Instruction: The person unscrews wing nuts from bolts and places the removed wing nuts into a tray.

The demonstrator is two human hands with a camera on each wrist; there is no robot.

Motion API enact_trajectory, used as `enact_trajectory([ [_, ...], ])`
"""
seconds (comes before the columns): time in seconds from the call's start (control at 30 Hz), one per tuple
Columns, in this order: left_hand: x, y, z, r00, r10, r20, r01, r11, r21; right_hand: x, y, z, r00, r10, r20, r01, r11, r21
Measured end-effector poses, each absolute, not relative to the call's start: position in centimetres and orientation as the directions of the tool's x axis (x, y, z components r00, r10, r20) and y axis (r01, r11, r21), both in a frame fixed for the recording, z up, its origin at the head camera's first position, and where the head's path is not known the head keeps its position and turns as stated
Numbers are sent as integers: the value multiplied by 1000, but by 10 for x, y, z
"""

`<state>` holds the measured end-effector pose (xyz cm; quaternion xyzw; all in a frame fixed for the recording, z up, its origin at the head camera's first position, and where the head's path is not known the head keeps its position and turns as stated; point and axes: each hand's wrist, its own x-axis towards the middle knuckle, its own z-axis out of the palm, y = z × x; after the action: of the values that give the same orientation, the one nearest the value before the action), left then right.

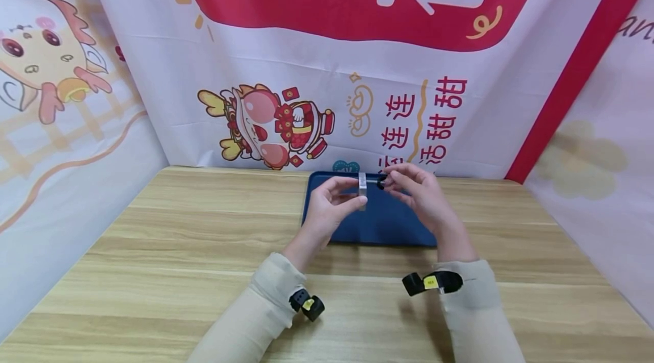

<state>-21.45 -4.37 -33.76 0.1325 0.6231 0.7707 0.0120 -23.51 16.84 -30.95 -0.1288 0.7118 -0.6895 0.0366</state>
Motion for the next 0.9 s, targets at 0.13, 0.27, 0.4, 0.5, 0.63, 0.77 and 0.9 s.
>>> enact_trajectory([
  [0.13,-214,-43,-338,-964,181,194,151,-228,962,-234,165,-306,-973,-220,73,-77,10,-997],
  [0.27,-214,-43,-338,-962,181,202,159,-229,961,-233,161,-305,-972,-229,43,-43,-6,-999],
  [0.4,-215,-43,-338,-963,183,197,153,-228,962,-233,159,-307,-973,-230,25,-23,-13,-1000],
  [0.5,-215,-43,-338,-964,184,191,148,-227,963,-234,159,-308,-972,-233,18,-13,-22,-1000],
  [0.63,-215,-43,-338,-964,182,193,150,-223,963,-234,159,-309,-970,-244,16,-6,-42,-999],
  [0.77,-215,-44,-339,-963,176,202,160,-225,961,-234,159,-308,-969,-248,11,5,-64,-998],
  [0.9,-216,-44,-340,-965,170,200,159,-229,960,-234,159,-307,-968,-250,4,20,-93,-996],
])
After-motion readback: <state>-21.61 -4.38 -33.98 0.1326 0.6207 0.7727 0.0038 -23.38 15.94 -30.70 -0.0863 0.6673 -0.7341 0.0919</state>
